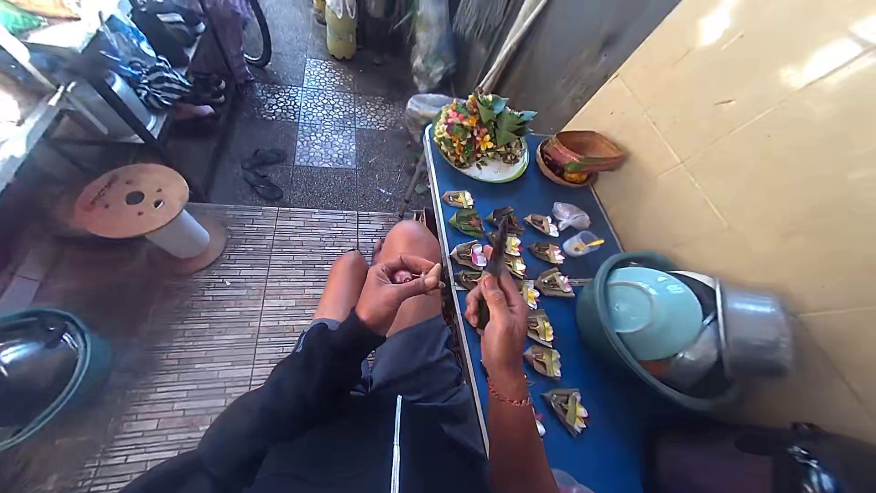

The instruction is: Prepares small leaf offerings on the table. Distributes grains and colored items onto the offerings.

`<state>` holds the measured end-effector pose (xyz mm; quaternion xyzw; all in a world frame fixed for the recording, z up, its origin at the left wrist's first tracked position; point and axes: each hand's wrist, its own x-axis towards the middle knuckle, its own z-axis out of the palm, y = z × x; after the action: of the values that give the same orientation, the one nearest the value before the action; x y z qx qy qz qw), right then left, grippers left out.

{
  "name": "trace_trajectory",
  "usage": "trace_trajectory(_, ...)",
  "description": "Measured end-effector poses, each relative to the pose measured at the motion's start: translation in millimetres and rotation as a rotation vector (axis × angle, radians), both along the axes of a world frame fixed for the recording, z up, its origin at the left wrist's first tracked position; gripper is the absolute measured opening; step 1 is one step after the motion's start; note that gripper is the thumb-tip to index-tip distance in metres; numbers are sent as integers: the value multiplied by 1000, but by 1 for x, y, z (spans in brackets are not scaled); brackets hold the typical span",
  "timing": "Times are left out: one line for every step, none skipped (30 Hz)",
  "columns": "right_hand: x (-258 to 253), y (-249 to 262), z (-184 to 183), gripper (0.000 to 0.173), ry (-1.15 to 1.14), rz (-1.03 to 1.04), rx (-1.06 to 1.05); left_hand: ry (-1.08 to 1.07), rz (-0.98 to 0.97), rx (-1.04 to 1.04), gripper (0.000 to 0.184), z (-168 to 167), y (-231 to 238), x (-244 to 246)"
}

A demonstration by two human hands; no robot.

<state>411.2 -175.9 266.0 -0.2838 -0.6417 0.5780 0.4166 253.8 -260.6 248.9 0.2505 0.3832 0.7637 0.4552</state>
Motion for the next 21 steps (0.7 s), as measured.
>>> trace_trajectory(3, -6, 6, 45, -31, 2, 101, 1, -4, 24, 20, 7, 0, 3)
trace_trajectory(6, -10, 10, 45, -65, 13, 195, 3, -9, 49, 20, 12, 1, 6)
trace_trajectory(10, -13, 11, 45, -99, 16, 279, 5, -18, 73, 21, 15, 2, 9)
trace_trajectory(12, -15, 10, 44, -129, 2, 342, 6, -29, 93, 22, 17, 4, 12)
trace_trajectory(15, -16, 7, 44, -152, -20, 392, 3, -38, 102, 23, 19, 6, 14)
trace_trajectory(17, -16, 5, 44, -167, -39, 427, -1, -40, 104, 23, 21, 9, 17)
trace_trajectory(17, -14, 4, 45, -182, -49, 447, 1, -32, 98, 23, 23, 14, 17)
trace_trajectory(17, -12, 6, 45, -197, -51, 453, 5, -24, 87, 22, 24, 20, 17)
trace_trajectory(16, -9, 6, 45, -211, -60, 452, 9, -16, 71, 22, 25, 25, 17)
trace_trajectory(15, -7, 6, 45, -234, -79, 453, 11, -8, 49, 22, 25, 30, 17)
trace_trajectory(15, -4, 4, 45, -265, -101, 452, 1, 2, 20, 21, 26, 34, 18)
trace_trajectory(14, -1, 2, 45, -299, -119, 460, -12, 12, -9, 21, 27, 38, 19)
trace_trajectory(13, 4, 0, 44, -328, -130, 476, -19, 21, -32, 19, 26, 43, 19)
trace_trajectory(10, 9, -3, 42, -353, -138, 496, -25, 27, -50, 19, 24, 47, 17)
trace_trajectory(7, 14, -7, 41, -378, -143, 514, -28, 32, -66, 18, 20, 51, 15)
trace_trajectory(4, 18, -11, 41, -403, -144, 523, -33, 39, -88, 18, 16, 55, 12)
trace_trajectory(1, 23, -14, 40, -427, -138, 523, -43, 51, -110, 18, 12, 59, 10)
trace_trajectory(-2, 27, -17, 40, -445, -127, 517, -54, 61, -130, 19, 8, 63, 7)
trace_trajectory(-5, 32, -21, 41, -462, -116, 503, -65, 67, -146, 19, 3, 68, 4)
trace_trajectory(-8, 37, -25, 41, -473, -104, 486, -70, 74, -163, 18, -2, 72, 1)
trace_trajectory(-11, 42, -30, 41, -482, -89, 464, -69, 82, -178, 18, -9, 76, -2)
